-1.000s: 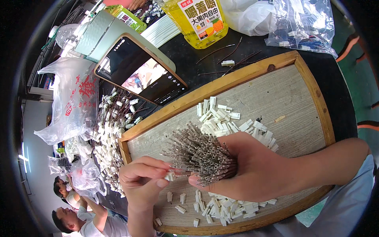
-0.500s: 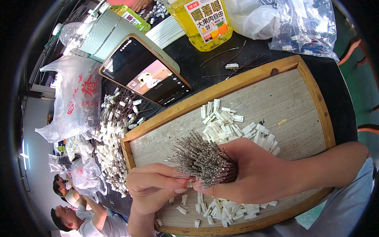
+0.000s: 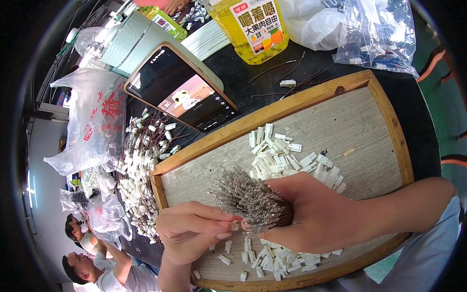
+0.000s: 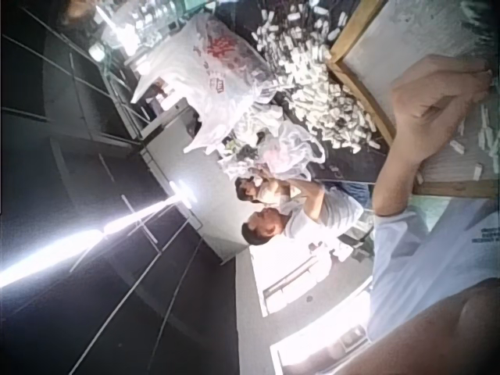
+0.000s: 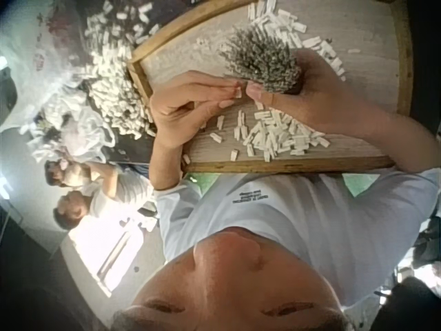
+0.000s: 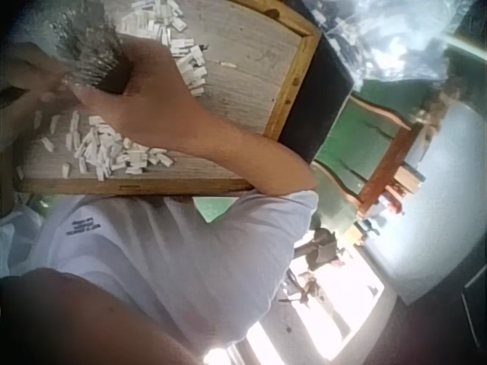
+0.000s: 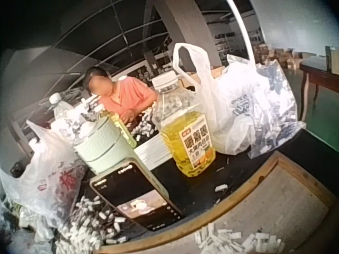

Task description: The person assembles small plastic housings onto bunches of wire terminals by hand.

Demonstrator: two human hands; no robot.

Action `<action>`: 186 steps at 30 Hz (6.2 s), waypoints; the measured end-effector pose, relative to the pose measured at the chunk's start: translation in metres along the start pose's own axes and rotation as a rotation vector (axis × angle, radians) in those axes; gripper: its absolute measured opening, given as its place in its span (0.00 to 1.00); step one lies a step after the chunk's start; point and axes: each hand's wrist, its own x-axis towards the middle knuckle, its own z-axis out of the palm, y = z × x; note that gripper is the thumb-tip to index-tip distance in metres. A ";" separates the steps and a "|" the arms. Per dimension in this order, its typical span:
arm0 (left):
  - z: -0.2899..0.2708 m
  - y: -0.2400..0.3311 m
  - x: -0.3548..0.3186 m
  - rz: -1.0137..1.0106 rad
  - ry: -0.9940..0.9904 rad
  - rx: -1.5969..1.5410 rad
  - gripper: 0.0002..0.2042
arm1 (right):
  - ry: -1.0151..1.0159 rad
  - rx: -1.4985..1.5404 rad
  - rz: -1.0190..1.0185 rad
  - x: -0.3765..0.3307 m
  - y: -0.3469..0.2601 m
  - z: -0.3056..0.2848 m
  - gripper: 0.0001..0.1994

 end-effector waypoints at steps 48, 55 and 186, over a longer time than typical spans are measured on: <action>-0.001 0.018 -0.009 -0.278 -0.259 0.848 0.10 | -0.040 0.417 0.293 0.000 -0.012 -0.003 0.15; 0.003 0.010 -0.004 -0.256 -0.077 0.861 0.13 | 0.070 0.446 0.207 0.003 -0.017 0.000 0.12; 0.002 -0.002 -0.009 -0.163 0.139 -0.432 0.10 | 0.110 0.154 0.135 -0.001 -0.011 0.007 0.08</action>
